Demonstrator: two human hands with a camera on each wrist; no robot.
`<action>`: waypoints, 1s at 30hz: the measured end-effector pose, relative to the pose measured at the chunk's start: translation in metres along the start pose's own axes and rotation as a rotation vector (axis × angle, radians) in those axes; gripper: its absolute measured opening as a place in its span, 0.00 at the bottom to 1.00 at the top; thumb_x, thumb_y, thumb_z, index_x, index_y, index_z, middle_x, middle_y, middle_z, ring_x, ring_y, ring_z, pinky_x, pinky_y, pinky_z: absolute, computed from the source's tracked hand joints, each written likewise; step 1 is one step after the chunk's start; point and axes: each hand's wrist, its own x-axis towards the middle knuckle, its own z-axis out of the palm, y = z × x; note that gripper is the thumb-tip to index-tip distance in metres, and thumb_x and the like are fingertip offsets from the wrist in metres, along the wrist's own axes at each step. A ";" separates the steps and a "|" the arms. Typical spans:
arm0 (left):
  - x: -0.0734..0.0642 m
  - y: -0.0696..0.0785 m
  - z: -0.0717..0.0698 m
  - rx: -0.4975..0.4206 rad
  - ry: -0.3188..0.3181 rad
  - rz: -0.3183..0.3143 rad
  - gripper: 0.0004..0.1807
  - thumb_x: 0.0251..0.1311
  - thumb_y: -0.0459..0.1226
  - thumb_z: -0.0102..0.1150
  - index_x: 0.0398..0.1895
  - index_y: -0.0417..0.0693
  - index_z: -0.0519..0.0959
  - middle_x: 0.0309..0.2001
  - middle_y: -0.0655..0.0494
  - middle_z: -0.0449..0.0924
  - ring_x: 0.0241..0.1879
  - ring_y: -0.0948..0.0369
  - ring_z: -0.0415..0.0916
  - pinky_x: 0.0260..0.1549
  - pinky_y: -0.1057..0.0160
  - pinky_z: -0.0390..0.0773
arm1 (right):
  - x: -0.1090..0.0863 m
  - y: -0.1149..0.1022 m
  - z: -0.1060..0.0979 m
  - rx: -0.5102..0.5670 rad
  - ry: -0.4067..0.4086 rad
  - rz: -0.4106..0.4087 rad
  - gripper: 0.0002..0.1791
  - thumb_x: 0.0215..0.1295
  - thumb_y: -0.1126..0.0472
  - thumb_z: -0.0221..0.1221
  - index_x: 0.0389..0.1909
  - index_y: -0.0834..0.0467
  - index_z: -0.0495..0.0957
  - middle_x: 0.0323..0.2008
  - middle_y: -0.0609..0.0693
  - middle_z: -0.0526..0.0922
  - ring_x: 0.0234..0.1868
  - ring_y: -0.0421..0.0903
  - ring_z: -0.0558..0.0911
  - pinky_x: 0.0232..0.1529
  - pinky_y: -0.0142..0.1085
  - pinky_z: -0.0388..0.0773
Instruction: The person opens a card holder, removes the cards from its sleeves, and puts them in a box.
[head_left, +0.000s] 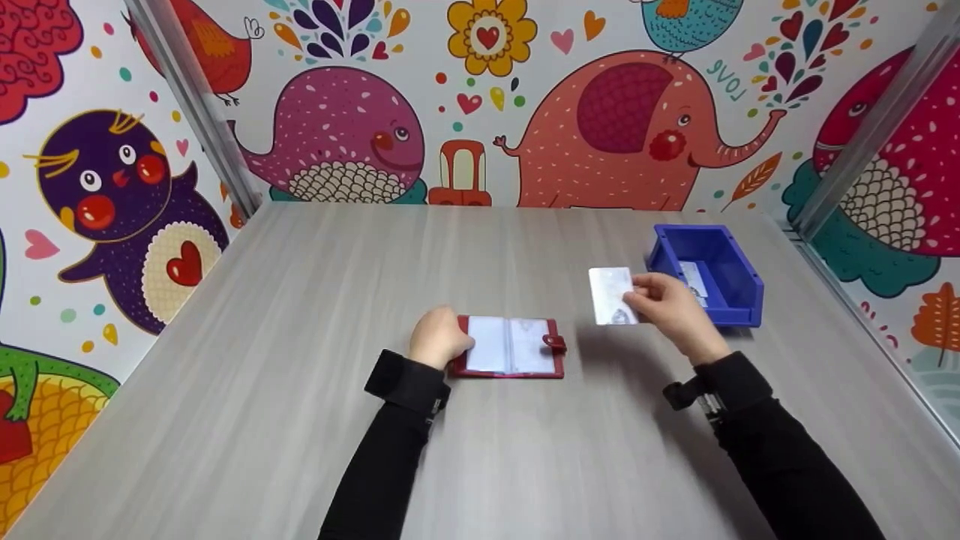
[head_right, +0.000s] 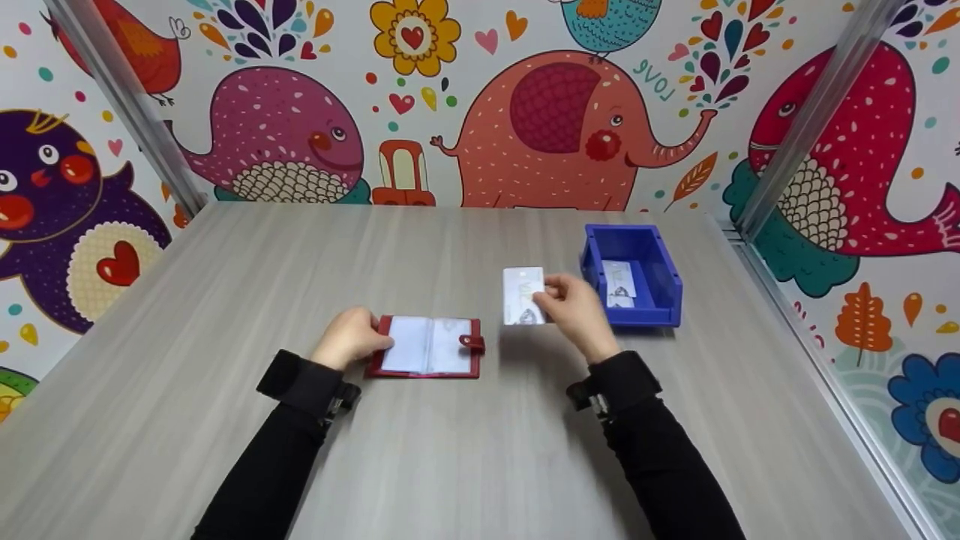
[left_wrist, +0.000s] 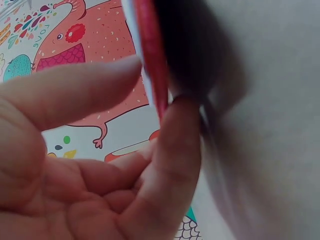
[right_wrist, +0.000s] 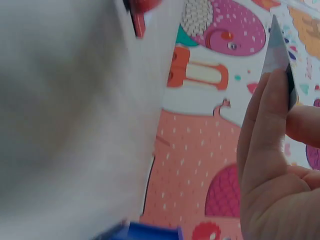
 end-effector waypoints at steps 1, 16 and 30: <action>0.000 0.000 0.000 0.004 0.002 0.006 0.10 0.46 0.30 0.67 0.32 0.33 0.79 0.32 0.46 0.80 0.33 0.50 0.76 0.40 0.53 0.78 | 0.001 0.001 -0.005 -0.014 0.013 0.005 0.24 0.70 0.69 0.55 0.61 0.79 0.65 0.40 0.54 0.79 0.34 0.35 0.78 0.35 0.28 0.80; 0.000 0.000 0.000 0.017 -0.011 0.022 0.11 0.46 0.32 0.67 0.32 0.34 0.79 0.32 0.46 0.80 0.34 0.50 0.76 0.40 0.53 0.78 | 0.004 0.019 -0.064 -0.137 0.129 0.172 0.30 0.74 0.57 0.52 0.67 0.74 0.62 0.52 0.61 0.73 0.38 0.34 0.76 0.40 0.27 0.78; -0.002 0.001 -0.001 0.021 -0.009 0.020 0.09 0.46 0.31 0.67 0.29 0.35 0.80 0.30 0.47 0.80 0.31 0.52 0.75 0.37 0.54 0.78 | 0.012 0.022 -0.096 -0.159 0.230 0.242 0.30 0.77 0.54 0.46 0.69 0.73 0.60 0.53 0.59 0.69 0.38 0.36 0.73 0.39 0.27 0.76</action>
